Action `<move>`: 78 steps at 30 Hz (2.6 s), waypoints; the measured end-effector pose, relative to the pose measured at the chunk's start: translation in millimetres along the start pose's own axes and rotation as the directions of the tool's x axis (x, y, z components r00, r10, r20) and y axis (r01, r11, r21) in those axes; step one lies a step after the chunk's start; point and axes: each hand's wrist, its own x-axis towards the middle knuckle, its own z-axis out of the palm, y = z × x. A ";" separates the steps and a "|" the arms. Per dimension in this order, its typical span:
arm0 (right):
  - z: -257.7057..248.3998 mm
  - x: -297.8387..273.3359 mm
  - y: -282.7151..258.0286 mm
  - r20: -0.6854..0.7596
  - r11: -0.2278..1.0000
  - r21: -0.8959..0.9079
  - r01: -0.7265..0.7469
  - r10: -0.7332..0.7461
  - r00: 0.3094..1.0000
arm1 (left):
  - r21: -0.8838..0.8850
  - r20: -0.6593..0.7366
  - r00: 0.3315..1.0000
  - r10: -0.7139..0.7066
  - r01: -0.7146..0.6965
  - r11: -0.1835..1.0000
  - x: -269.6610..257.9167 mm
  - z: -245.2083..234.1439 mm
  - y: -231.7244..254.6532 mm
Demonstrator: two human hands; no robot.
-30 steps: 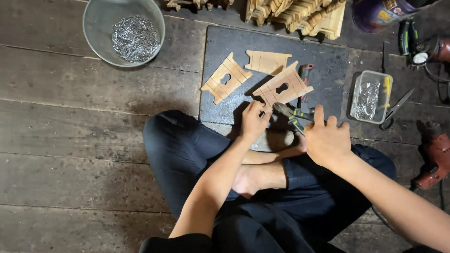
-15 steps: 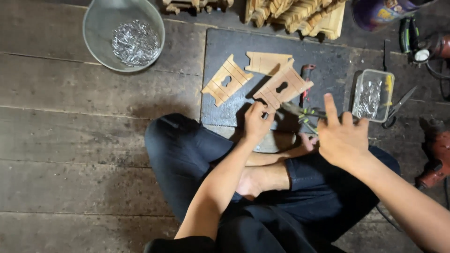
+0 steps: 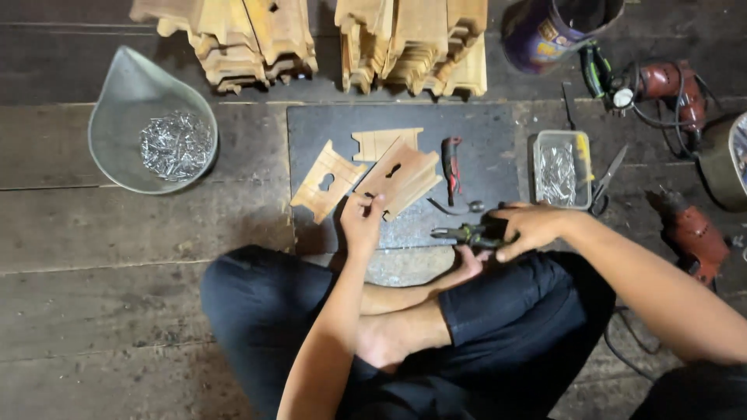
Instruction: Assembling small wooden components by hammering nails into pre-cut pieces to create a structure.
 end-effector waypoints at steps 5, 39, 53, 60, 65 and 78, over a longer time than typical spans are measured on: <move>34.5 64.4 117.5 -0.425 0.684 0.677 0.273 0.060 0.903 | 0.010 0.065 0.996 -0.057 0.057 0.998 3.7 -13.0 20.2; -22.0 54.3 -55.2 -0.999 0.827 -0.029 0.562 -0.005 -0.044 | -0.230 0.100 0.995 0.003 0.021 0.973 3.2 7.8 10.6; -31.5 107.6 -91.5 -0.979 0.905 -0.201 0.375 -0.172 -0.110 | -0.280 0.020 0.996 0.084 -0.075 0.957 4.7 11.7 -4.5; -38.9 83.8 -103.2 -0.922 0.913 -0.388 0.123 -0.382 -0.068 | -0.262 -0.006 0.993 0.118 -0.116 0.958 3.9 12.7 -1.9; -35.0 96.7 -92.4 -0.980 0.856 -0.201 0.477 -0.177 -0.095 | -0.244 -0.014 0.993 0.117 -0.117 0.963 3.4 12.1 -2.0; -21.5 116.6 -86.7 -0.991 0.751 -0.073 0.656 0.020 -0.133 | -0.212 -0.024 0.989 0.148 -0.150 0.966 5.6 17.7 -7.5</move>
